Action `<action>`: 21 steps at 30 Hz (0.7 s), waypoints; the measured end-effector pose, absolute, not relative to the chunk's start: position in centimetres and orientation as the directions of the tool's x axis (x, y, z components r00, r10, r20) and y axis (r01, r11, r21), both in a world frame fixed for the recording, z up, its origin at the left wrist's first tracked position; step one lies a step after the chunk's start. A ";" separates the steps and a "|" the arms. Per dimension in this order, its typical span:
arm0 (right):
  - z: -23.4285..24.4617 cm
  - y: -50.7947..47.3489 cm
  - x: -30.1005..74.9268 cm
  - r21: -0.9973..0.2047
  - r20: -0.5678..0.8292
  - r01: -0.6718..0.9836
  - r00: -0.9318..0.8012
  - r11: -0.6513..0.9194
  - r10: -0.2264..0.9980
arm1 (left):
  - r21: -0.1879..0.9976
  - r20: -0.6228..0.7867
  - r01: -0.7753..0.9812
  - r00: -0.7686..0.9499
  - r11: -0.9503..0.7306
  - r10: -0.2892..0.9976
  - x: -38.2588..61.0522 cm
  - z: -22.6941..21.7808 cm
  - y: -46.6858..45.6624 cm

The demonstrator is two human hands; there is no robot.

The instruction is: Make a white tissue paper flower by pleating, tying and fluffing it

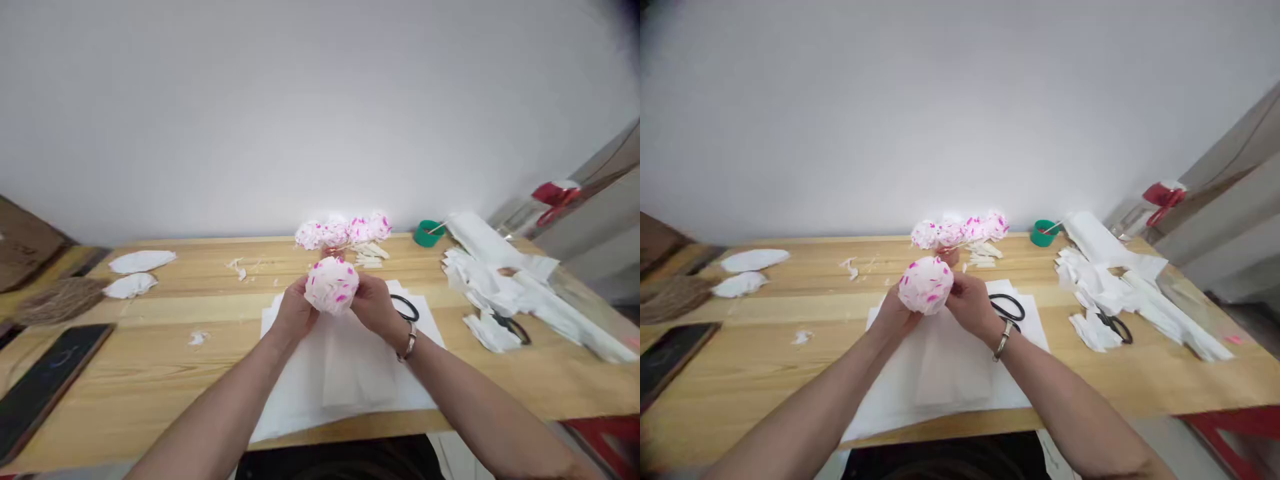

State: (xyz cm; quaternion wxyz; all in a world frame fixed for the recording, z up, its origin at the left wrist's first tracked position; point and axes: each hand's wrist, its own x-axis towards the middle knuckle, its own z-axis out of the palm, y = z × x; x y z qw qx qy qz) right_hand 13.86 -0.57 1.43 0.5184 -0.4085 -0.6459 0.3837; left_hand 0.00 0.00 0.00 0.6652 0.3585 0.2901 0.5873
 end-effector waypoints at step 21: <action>1.2 0.2 15.1 -0.784 0.495 0.412 -0.038 0.464 0.868 | 0.729 -0.171 -0.620 0.247 0.291 0.954 -1.5 2.2 -1.0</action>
